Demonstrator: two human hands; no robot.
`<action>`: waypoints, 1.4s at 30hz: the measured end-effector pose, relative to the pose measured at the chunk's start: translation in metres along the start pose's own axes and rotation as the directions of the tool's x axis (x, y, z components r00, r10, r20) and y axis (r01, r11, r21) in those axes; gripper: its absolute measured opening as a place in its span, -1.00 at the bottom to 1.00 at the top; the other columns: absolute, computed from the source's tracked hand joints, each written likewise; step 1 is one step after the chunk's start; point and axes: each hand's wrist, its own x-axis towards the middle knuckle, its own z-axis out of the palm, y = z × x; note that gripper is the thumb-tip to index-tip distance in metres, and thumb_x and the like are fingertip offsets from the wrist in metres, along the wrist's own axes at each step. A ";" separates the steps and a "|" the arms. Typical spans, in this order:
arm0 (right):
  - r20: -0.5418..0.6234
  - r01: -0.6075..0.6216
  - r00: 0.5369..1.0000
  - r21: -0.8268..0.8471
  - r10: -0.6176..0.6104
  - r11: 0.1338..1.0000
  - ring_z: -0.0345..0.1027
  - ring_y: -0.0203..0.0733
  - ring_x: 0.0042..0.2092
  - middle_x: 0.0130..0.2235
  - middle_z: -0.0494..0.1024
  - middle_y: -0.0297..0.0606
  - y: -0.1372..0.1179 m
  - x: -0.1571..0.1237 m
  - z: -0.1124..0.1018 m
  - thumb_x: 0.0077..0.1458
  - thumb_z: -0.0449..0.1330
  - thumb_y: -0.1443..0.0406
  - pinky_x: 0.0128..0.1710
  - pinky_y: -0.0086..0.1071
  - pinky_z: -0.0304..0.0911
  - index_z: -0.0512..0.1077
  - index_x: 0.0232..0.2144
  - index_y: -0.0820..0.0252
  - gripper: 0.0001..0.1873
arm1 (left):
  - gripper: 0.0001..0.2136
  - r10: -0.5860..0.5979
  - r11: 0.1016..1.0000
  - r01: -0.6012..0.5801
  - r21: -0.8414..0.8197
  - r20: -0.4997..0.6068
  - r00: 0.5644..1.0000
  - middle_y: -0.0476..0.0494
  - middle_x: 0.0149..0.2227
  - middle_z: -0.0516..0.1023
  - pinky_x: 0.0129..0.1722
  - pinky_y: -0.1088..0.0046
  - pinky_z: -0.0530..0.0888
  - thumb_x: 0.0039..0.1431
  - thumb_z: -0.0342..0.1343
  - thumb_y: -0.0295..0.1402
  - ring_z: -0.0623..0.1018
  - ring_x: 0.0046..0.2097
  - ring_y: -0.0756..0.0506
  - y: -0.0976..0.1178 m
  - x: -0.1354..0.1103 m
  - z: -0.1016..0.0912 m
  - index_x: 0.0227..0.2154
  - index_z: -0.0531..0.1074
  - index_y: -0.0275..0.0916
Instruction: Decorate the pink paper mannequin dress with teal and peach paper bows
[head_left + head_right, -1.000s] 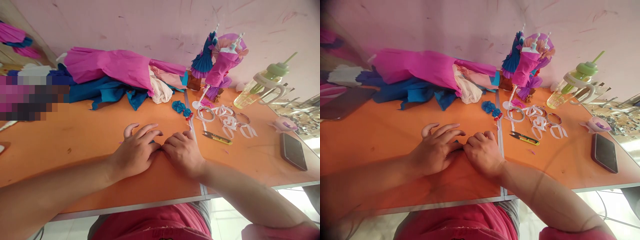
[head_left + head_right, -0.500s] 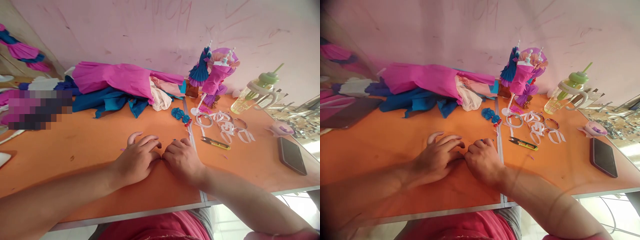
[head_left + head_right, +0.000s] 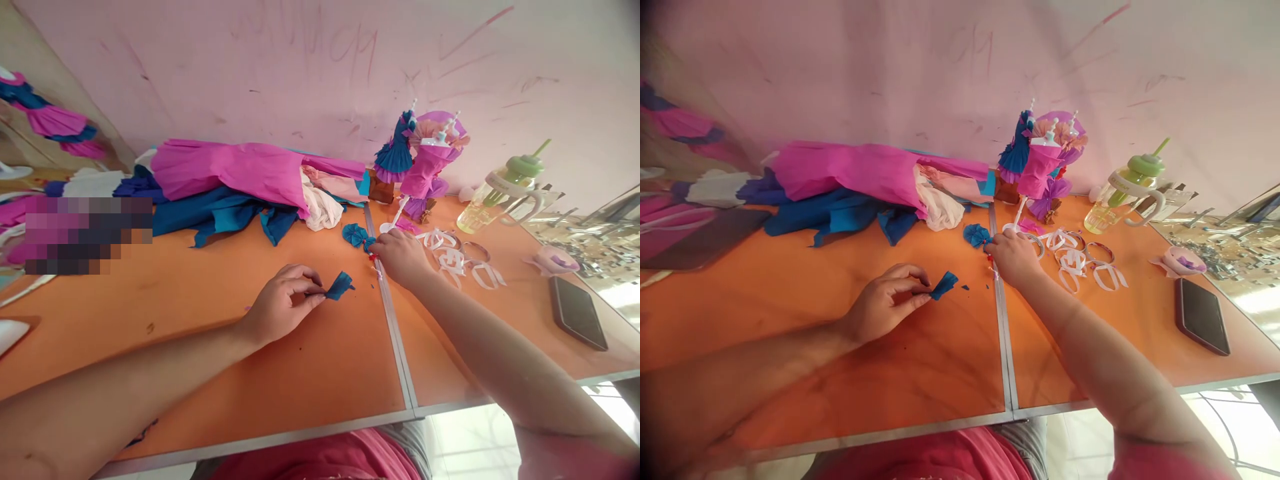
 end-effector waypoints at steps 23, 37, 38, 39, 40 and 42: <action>0.157 -0.092 0.986 0.808 -0.062 0.581 0.48 -0.27 -0.32 -0.35 0.64 -0.39 -0.097 -0.040 -0.042 0.03 0.15 0.43 -0.36 -0.47 0.19 0.31 -0.06 0.12 -0.61 | -0.84 -0.044 0.841 0.205 -0.500 0.314 0.948 -0.19 -0.16 0.53 -0.13 0.32 0.55 0.19 0.18 -0.25 0.58 -0.14 -0.15 0.002 -0.007 -0.006 -0.31 0.62 -0.18; 0.385 -0.371 0.923 0.876 0.018 0.309 0.51 -0.30 -0.30 -0.29 0.65 -0.27 -0.038 -0.038 -0.055 0.07 0.12 0.39 -0.42 -0.51 0.32 0.48 -0.23 0.17 -0.79 | -0.76 -0.298 0.776 0.344 -0.528 0.173 0.939 -0.20 -0.07 0.56 0.03 0.30 0.49 0.09 0.28 -0.16 0.55 -0.03 -0.20 -0.009 -0.001 -0.002 -0.30 0.60 -0.21; 0.401 -0.388 0.916 0.872 0.020 0.298 0.51 -0.29 -0.30 -0.30 0.65 -0.27 -0.036 -0.038 -0.056 0.06 0.13 0.39 -0.45 -0.52 0.32 0.47 -0.26 0.17 -0.81 | -0.75 -0.314 0.783 0.349 -0.515 0.158 0.936 -0.20 -0.08 0.56 0.02 0.30 0.49 0.08 0.27 -0.14 0.55 -0.04 -0.20 -0.011 -0.001 -0.003 -0.31 0.60 -0.22; 0.416 -0.405 0.909 0.866 0.027 0.293 0.50 -0.29 -0.32 -0.31 0.65 -0.28 -0.035 -0.039 -0.055 0.05 0.14 0.38 -0.48 -0.52 0.31 0.46 -0.28 0.17 -0.84 | -0.73 -0.329 0.792 0.354 -0.498 0.140 0.934 -0.20 -0.09 0.57 0.01 0.31 0.49 0.08 0.27 -0.12 0.55 -0.05 -0.20 -0.012 -0.001 -0.003 -0.31 0.60 -0.23; 0.429 -0.420 0.903 0.860 0.037 0.291 0.50 -0.29 -0.33 -0.31 0.65 -0.28 -0.034 -0.039 -0.055 0.05 0.15 0.36 -0.50 -0.53 0.31 0.45 -0.30 0.16 -0.87 | -0.71 -0.342 0.799 0.358 -0.482 0.123 0.931 -0.19 -0.10 0.58 0.00 0.31 0.49 0.09 0.25 -0.10 0.55 -0.05 -0.20 -0.013 0.000 -0.004 -0.29 0.59 -0.23; 0.450 -0.444 0.891 0.843 0.055 0.303 0.49 -0.27 -0.34 -0.33 0.64 -0.27 -0.032 -0.038 -0.053 0.05 0.18 0.32 -0.53 -0.52 0.33 0.44 -0.34 0.16 -0.92 | -0.67 -0.360 0.812 0.367 -0.454 0.105 0.927 -0.19 -0.11 0.59 0.00 0.31 0.47 0.11 0.22 -0.07 0.54 -0.04 -0.21 -0.015 0.001 -0.005 -0.26 0.58 -0.24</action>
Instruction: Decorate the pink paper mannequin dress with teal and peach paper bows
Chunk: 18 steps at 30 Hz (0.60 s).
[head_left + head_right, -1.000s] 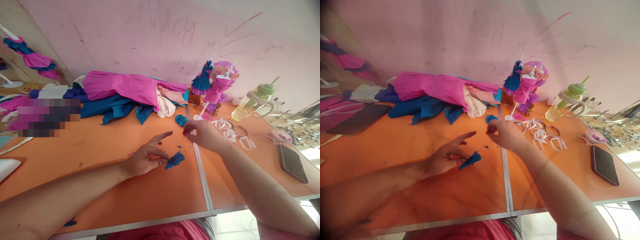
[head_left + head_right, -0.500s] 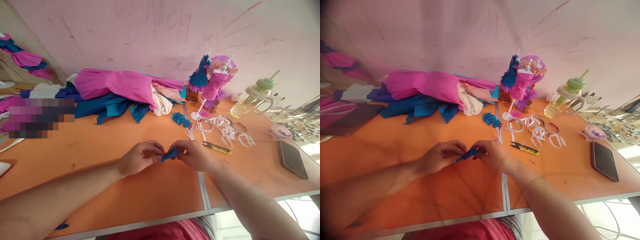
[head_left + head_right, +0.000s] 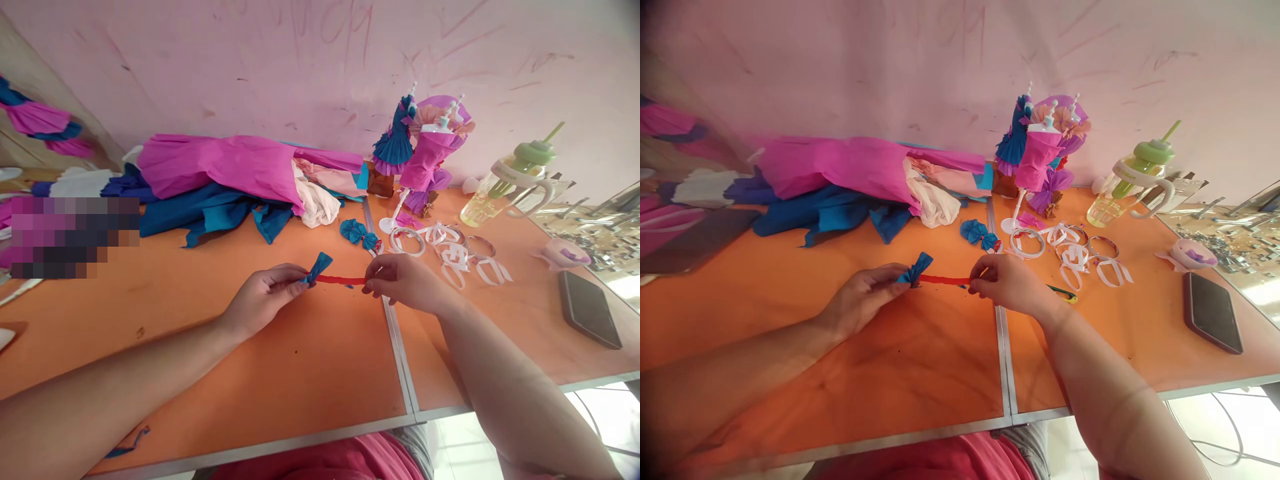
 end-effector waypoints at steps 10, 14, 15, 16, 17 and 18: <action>0.023 -0.101 0.995 0.024 0.101 0.995 0.50 -0.26 -0.32 -0.30 0.64 -0.19 0.009 0.004 -0.018 0.05 0.24 0.31 -0.54 -0.54 0.36 0.53 -0.29 0.21 -0.86 | -0.66 -0.041 0.999 0.039 -0.029 -0.070 0.997 -0.14 -0.19 0.62 0.00 0.33 0.43 0.09 0.23 -0.05 0.55 -0.08 -0.19 0.000 0.000 -0.002 -0.24 0.58 -0.23; 0.001 -0.116 0.993 0.045 0.116 0.992 0.50 -0.26 -0.31 -0.26 0.65 -0.18 0.011 0.000 -0.028 0.03 0.25 0.31 -0.51 -0.54 0.38 0.52 -0.22 0.20 -0.79 | -0.65 -0.065 0.996 0.060 -0.059 -0.089 0.994 -0.14 -0.19 0.64 0.01 0.30 0.44 0.06 0.24 -0.04 0.56 -0.06 -0.22 -0.003 0.000 -0.001 -0.26 0.58 -0.22; -0.005 -0.121 0.993 0.040 0.121 0.992 0.50 -0.27 -0.32 -0.26 0.65 -0.19 0.011 0.000 -0.031 0.03 0.25 0.31 -0.51 -0.54 0.37 0.52 -0.23 0.19 -0.80 | -0.65 -0.067 0.996 0.061 -0.068 -0.095 0.993 -0.14 -0.19 0.64 0.02 0.30 0.43 0.06 0.24 -0.04 0.56 -0.06 -0.22 -0.003 0.000 -0.001 -0.25 0.58 -0.23; -0.009 -0.126 0.992 0.028 0.127 0.992 0.50 -0.27 -0.34 -0.27 0.65 -0.20 0.012 -0.001 -0.033 0.02 0.25 0.30 -0.52 -0.54 0.37 0.51 -0.25 0.19 -0.81 | -0.65 -0.067 0.995 0.060 -0.077 -0.100 0.993 -0.14 -0.20 0.64 0.02 0.29 0.43 0.06 0.24 -0.05 0.56 -0.06 -0.22 -0.004 0.001 -0.002 -0.25 0.57 -0.23; -0.013 -0.131 0.991 0.010 0.131 0.991 0.49 -0.28 -0.36 -0.28 0.65 -0.22 0.012 -0.001 -0.035 0.01 0.25 0.30 -0.52 -0.53 0.37 0.51 -0.28 0.19 -0.83 | -0.66 -0.066 0.995 0.058 -0.082 -0.100 0.993 -0.13 -0.20 0.63 0.02 0.30 0.43 0.07 0.24 -0.06 0.56 -0.07 -0.21 -0.005 0.001 -0.002 -0.24 0.57 -0.23; -0.017 -0.136 0.991 -0.011 0.136 0.991 0.47 -0.29 -0.39 -0.30 0.65 -0.23 0.013 -0.001 -0.037 0.00 0.25 0.30 -0.53 -0.52 0.36 0.50 -0.31 0.18 -0.85 | -0.68 -0.064 0.995 0.056 -0.084 -0.093 0.994 -0.12 -0.20 0.63 0.02 0.30 0.42 0.08 0.24 -0.08 0.55 -0.07 -0.20 -0.005 0.001 -0.002 -0.25 0.57 -0.23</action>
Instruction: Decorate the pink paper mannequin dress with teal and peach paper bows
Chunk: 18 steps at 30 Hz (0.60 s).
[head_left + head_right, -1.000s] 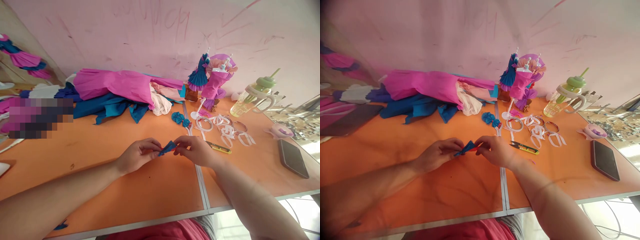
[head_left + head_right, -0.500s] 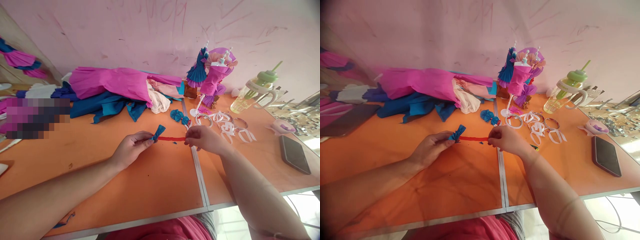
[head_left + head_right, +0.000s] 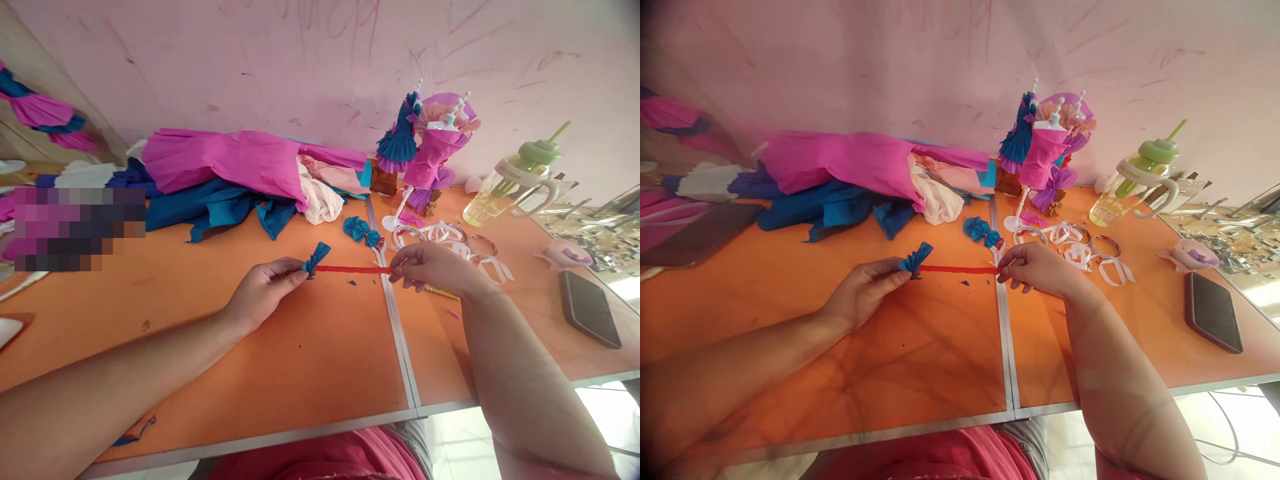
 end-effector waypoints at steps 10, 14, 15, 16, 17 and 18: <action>-0.237 0.236 0.891 -0.488 -0.387 0.841 0.37 0.01 0.02 -0.09 0.56 -0.22 -0.005 -0.008 0.023 -0.17 0.06 0.52 0.04 -0.10 0.26 0.55 -0.14 0.09 -0.47 | -0.81 0.036 0.994 0.001 -0.112 0.328 0.944 -0.08 -0.18 0.60 0.00 0.28 0.44 0.15 0.22 -0.23 0.55 -0.08 -0.19 0.009 -0.010 0.003 -0.32 0.60 -0.25; -0.127 0.502 0.842 -0.173 -0.524 0.848 0.32 -0.11 0.13 0.12 0.47 -0.23 -0.018 -0.009 0.071 -0.17 0.00 0.56 0.09 -0.20 0.26 0.43 0.06 0.12 -0.30 | -0.81 0.063 0.993 -0.018 -0.115 0.402 0.913 -0.10 -0.16 0.59 -0.02 0.30 0.44 0.17 0.21 -0.22 0.54 -0.06 -0.20 0.015 -0.012 0.006 -0.32 0.61 -0.23; -0.072 0.497 0.861 -0.082 -0.503 0.864 0.36 -0.13 0.09 0.09 0.49 -0.23 -0.020 -0.009 0.081 -0.10 0.04 0.52 0.07 -0.22 0.27 0.42 0.07 0.12 -0.35 | -0.80 0.067 0.993 -0.020 -0.116 0.417 0.907 -0.10 -0.16 0.59 -0.01 0.30 0.43 0.17 0.20 -0.22 0.54 -0.05 -0.20 0.015 -0.012 0.006 -0.32 0.61 -0.24; -0.030 0.484 0.875 -0.013 -0.484 0.875 0.40 -0.15 0.04 0.04 0.54 -0.24 -0.022 -0.008 0.090 -0.03 0.08 0.47 0.06 -0.24 0.28 0.45 0.04 0.12 -0.45 | -0.80 0.069 0.993 -0.020 -0.120 0.425 0.903 -0.11 -0.15 0.58 0.00 0.30 0.43 0.18 0.20 -0.21 0.53 -0.05 -0.20 0.015 -0.013 0.006 -0.31 0.61 -0.24; -0.009 0.465 0.885 0.038 -0.465 0.884 0.44 -0.17 -0.02 -0.03 0.58 -0.26 -0.022 -0.006 0.097 0.03 0.12 0.41 0.04 -0.26 0.29 0.49 -0.02 0.13 -0.56 | -0.79 0.066 0.992 -0.014 -0.124 0.431 0.900 -0.11 -0.15 0.58 0.01 0.30 0.42 0.17 0.20 -0.21 0.53 -0.05 -0.21 0.015 -0.013 0.006 -0.31 0.60 -0.25; -0.007 0.442 0.896 0.076 -0.443 0.894 0.46 -0.19 -0.07 -0.10 0.60 -0.27 -0.021 -0.004 0.102 0.06 0.17 0.36 0.01 -0.27 0.31 0.52 -0.09 0.14 -0.66 | -0.79 0.060 0.992 -0.005 -0.127 0.432 0.900 -0.12 -0.15 0.58 0.01 0.30 0.42 0.17 0.21 -0.21 0.53 -0.05 -0.20 0.014 -0.013 0.007 -0.31 0.60 -0.26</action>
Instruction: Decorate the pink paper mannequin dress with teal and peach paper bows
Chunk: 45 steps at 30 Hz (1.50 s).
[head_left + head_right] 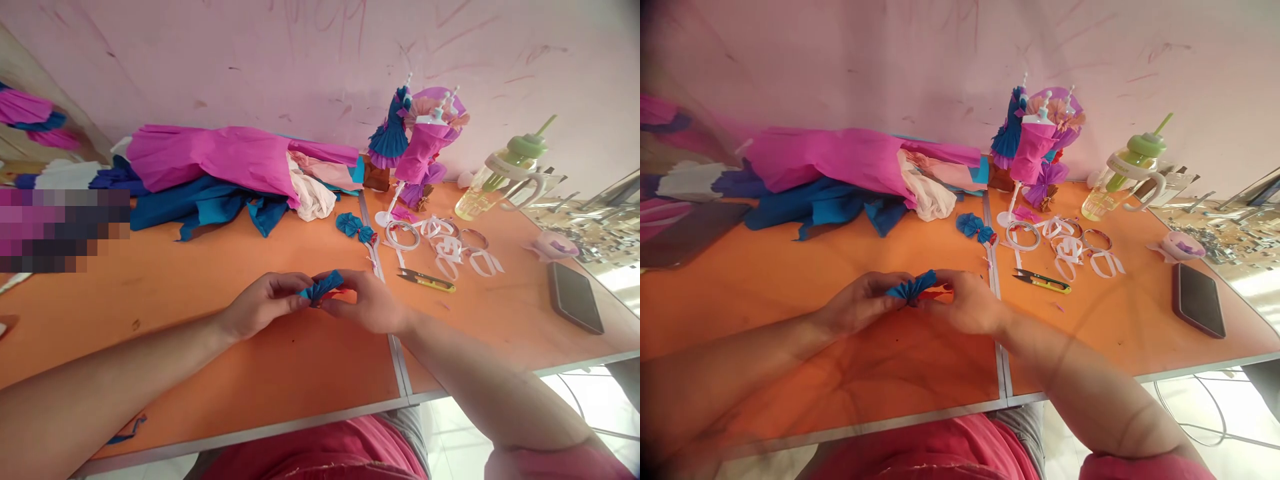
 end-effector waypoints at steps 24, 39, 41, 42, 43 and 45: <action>0.014 -0.174 0.983 0.363 0.181 0.915 0.47 -0.23 -0.21 -0.27 0.62 -0.28 0.011 0.006 0.005 -0.03 0.27 0.25 -0.18 -0.37 0.33 0.58 -0.25 0.17 -0.75 | -0.78 -0.061 0.998 0.060 -0.023 -0.059 0.996 -0.14 -0.13 0.61 0.04 0.32 0.37 0.14 0.24 -0.21 0.52 -0.02 -0.20 -0.004 -0.002 0.001 -0.21 0.61 -0.19; -0.032 -0.104 0.992 0.346 0.122 0.932 0.44 -0.31 -0.37 -0.41 0.55 -0.36 0.012 0.005 0.003 -0.03 0.32 0.26 -0.36 -0.43 0.34 0.42 -0.19 0.18 -0.69 | -0.70 -0.156 0.987 0.160 -0.025 -0.421 0.893 -0.12 -0.28 0.63 -0.07 0.34 0.39 -0.01 0.32 -0.11 0.54 -0.15 -0.17 -0.005 0.002 0.004 -0.31 0.60 -0.21; -0.148 0.093 0.988 0.298 -0.050 0.950 0.44 -0.32 -0.36 -0.40 0.54 -0.37 0.010 0.001 0.010 0.00 0.32 0.26 -0.34 -0.43 0.37 0.39 -0.28 0.15 -0.77 | -0.70 -0.168 0.981 0.195 0.012 -0.455 0.874 -0.09 -0.34 0.62 -0.17 0.40 0.39 -0.04 0.32 -0.10 0.52 -0.23 -0.13 -0.001 0.003 0.006 -0.35 0.59 -0.22; -0.209 0.197 0.966 0.217 -0.152 0.956 0.44 -0.32 -0.35 -0.37 0.54 -0.37 0.010 -0.002 0.014 0.03 0.30 0.28 -0.32 -0.43 0.37 0.40 -0.32 0.15 -0.84 | -0.71 -0.166 0.980 0.198 0.025 -0.453 0.876 -0.08 -0.35 0.61 -0.21 0.42 0.38 -0.03 0.32 -0.10 0.51 -0.26 -0.11 0.001 0.003 0.008 -0.36 0.59 -0.22; -0.257 0.283 0.934 0.108 -0.248 0.953 0.44 -0.33 -0.33 -0.35 0.55 -0.36 0.010 -0.003 0.019 0.06 0.27 0.30 -0.31 -0.44 0.37 0.41 -0.34 0.14 -0.90 | -0.72 -0.165 0.979 0.200 0.033 -0.440 0.883 -0.07 -0.36 0.60 -0.22 0.43 0.38 -0.02 0.31 -0.11 0.50 -0.27 -0.10 0.003 0.002 0.010 -0.37 0.59 -0.22; -0.310 0.360 0.875 -0.097 -0.372 0.928 0.44 -0.33 -0.31 -0.32 0.57 -0.34 0.012 -0.005 0.026 0.11 0.23 0.34 -0.30 -0.45 0.36 0.46 -0.35 0.13 -0.98 | -0.74 -0.170 0.977 0.206 0.047 -0.410 0.896 -0.05 -0.38 0.58 -0.25 0.46 0.38 0.00 0.29 -0.12 0.49 -0.28 -0.08 0.006 0.001 0.013 -0.38 0.58 -0.21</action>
